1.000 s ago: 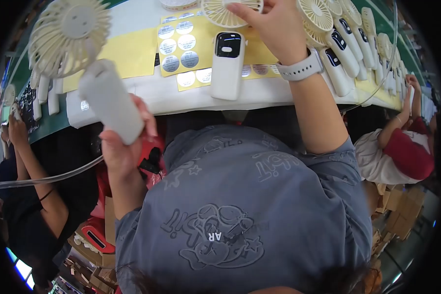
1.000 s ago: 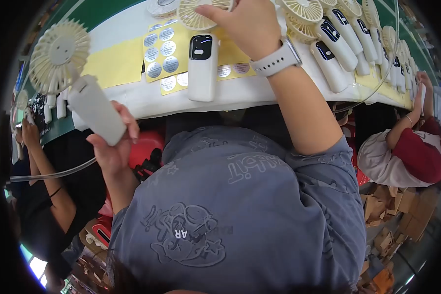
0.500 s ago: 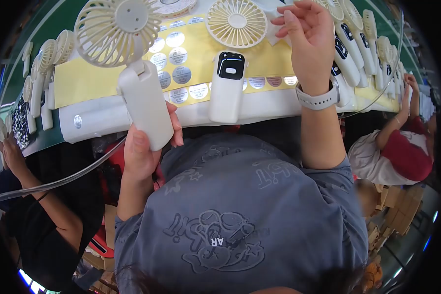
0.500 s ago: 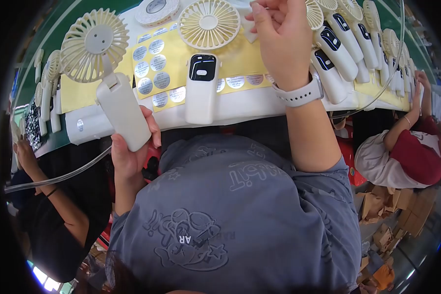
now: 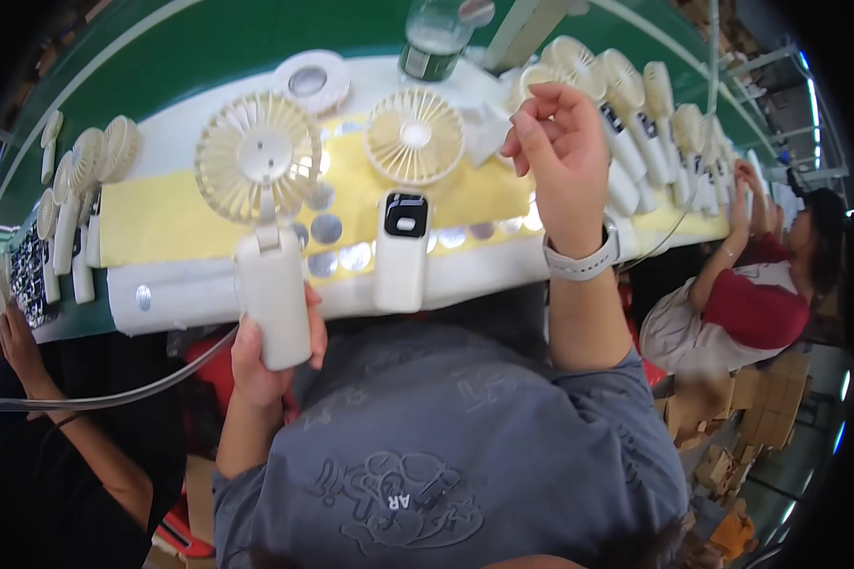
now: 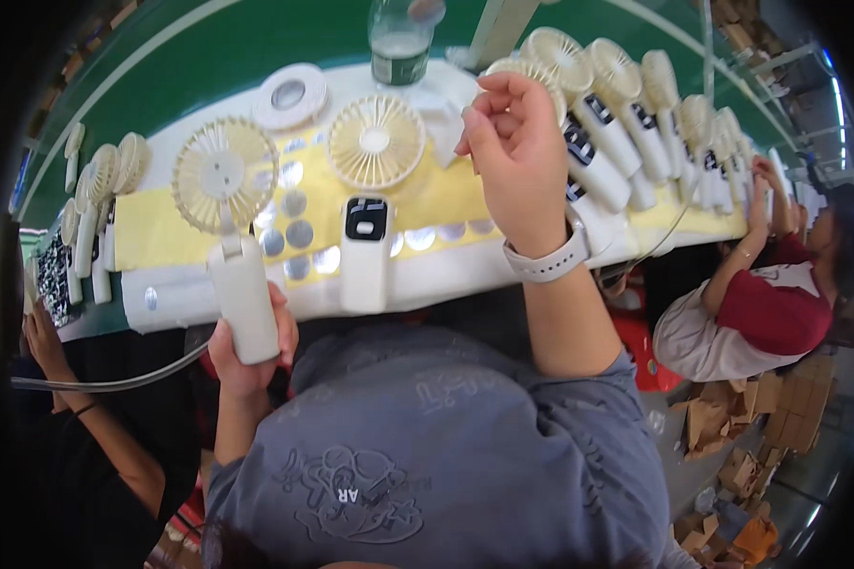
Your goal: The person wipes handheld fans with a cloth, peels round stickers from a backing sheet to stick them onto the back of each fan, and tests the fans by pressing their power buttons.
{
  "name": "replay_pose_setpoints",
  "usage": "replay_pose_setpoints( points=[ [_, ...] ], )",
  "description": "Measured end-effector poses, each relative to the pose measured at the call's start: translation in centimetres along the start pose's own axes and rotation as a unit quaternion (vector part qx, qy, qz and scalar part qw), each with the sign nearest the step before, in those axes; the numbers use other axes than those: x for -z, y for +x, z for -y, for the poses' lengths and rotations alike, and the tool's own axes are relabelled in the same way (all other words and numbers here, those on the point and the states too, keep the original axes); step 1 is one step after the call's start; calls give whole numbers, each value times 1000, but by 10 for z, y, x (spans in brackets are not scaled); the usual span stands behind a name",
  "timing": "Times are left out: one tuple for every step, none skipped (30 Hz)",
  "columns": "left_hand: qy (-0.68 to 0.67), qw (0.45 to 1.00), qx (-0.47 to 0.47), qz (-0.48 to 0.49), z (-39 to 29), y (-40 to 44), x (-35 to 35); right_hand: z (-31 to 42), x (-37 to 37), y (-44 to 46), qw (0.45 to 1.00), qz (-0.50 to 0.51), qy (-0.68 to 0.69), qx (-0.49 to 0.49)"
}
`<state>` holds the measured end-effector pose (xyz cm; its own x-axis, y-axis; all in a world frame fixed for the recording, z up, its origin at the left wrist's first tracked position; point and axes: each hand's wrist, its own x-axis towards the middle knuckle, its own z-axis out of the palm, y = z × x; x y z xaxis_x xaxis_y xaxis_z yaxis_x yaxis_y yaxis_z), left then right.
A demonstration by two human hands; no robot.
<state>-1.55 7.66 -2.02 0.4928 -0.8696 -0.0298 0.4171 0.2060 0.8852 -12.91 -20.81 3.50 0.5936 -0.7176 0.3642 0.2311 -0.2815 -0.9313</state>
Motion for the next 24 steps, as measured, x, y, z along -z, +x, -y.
replay_pose_setpoints(
  points=[
    [0,1000,-2,-1,0,-1,2,0,4,8,999,-6,-31,16],
    [2,1000,-3,-1,1,-1,3,6,6,20,998,-5,-53,26],
    [19,1000,-20,5,1,-1,3,11,6,31,997,-5,-73,31],
    [21,1000,-21,10,1,0,3,14,5,40,995,-6,-92,32],
    [25,999,-20,14,0,0,3,18,3,49,995,-2,-94,21],
    [30,999,-17,15,-1,-1,1,18,4,60,994,18,-109,14],
    [36,999,-20,15,-3,-1,0,18,3,70,992,40,-123,6],
    [41,999,-22,14,-4,-2,-1,17,1,78,989,62,-138,-1],
    [46,999,-24,11,-5,-3,-2,15,-2,85,985,53,-167,1],
    [48,998,-24,11,-6,-4,-2,13,-6,90,980,45,-196,3],
    [51,998,-23,10,-6,-4,-1,10,-10,94,974,37,-223,5],
    [54,998,-22,9,-7,-6,0,6,-11,98,969,28,-245,27],
    [51,999,-16,7,-9,-7,2,1,-12,101,963,20,-266,49],
    [48,999,-11,5,-10,-8,3,-2,-14,103,955,11,-286,72],
    [44,999,-5,3,-12,-9,4,-4,-16,103,950,-2,-296,104],
    [43,999,-4,-1,-13,-9,4,-6,-17,102,942,-15,-305,136],
    [41,999,-1,-5,-13,-9,3,-7,-18,102,934,-29,-315,167],
    [39,999,2,-9,-13,-9,3,-6,-20,99,925,-28,-321,201],
    [43,999,2,-7,-14,-9,3,-3,-22,96,915,-27,-328,234],
    [47,999,2,-5,-14,-9,3,-1,-23,93,904,-25,-334,268],
    [51,999,3,-3,-14,-9,3,-2,-22,94,867,-15,-366,338],
    [57,998,4,-4,-14,-9,3,-3,-20,96,824,-5,-395,406],
    [63,998,5,-5,-14,-9,3,-4,-17,98,775,4,-421,471],
    [68,998,7,-6,-14,-9,3,-4,-17,98,767,15,-425,481]
  ],
)
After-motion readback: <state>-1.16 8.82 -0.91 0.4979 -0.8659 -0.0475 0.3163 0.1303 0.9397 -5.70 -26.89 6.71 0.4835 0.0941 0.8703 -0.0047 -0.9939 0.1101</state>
